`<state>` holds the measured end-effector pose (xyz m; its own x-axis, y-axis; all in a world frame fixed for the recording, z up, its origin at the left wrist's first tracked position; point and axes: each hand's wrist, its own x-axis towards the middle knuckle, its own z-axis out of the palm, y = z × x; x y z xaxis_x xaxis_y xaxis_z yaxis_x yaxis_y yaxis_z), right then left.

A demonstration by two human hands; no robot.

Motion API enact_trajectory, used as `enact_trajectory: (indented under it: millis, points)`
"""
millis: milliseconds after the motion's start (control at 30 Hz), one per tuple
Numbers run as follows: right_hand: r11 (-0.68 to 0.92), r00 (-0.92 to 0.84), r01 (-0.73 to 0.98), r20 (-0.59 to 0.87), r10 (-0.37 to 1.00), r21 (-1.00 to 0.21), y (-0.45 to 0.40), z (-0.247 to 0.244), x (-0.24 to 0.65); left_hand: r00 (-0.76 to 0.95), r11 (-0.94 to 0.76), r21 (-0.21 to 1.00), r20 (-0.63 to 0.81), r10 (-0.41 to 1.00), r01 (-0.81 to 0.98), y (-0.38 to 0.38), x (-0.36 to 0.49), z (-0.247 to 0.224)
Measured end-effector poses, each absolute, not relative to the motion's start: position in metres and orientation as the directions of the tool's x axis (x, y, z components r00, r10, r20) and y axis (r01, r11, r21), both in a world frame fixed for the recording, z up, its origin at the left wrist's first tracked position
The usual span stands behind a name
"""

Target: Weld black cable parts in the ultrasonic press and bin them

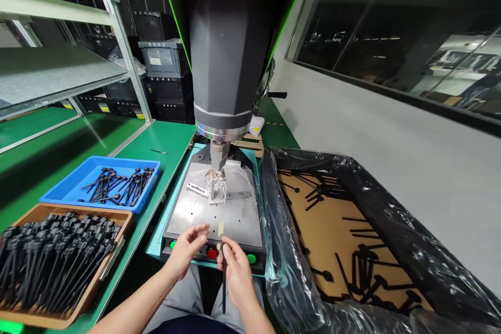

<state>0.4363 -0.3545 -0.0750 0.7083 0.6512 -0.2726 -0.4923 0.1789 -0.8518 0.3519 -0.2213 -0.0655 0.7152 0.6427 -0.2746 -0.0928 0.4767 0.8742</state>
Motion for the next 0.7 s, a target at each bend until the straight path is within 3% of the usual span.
enact_trajectory:
  millis: [133,233,300,500,700]
  points:
    - [0.188,0.713,-0.500,-0.278,0.644,-0.845,-0.337,-0.074,0.454,0.686,0.792,0.573,-0.491,0.537,-0.210,-0.186,0.380,-0.073]
    - [0.208,0.700,-0.505,-0.257,0.666,-0.838,-0.317,-0.074,0.465,0.695,0.850,0.425,-0.508,0.510,-0.313,-0.164,0.396,-0.070]
    - [0.192,0.696,-0.484,-0.243,0.675,-0.854,-0.303,-0.075,0.471,0.697,0.850,0.393,-0.497,0.517,-0.350,-0.153,0.401,-0.066]
    - [0.148,0.739,-0.254,-0.093,0.668,-0.956,-0.261,-0.080,0.491,0.665,0.791,0.472,-0.451,0.596,-0.389,-0.144,0.398,-0.049]
    - [0.196,0.758,-0.136,0.025,0.651,-0.971,-0.231,-0.070,0.512,0.613,0.551,0.710,-0.212,0.761,-0.438,-0.154,0.391,-0.025]
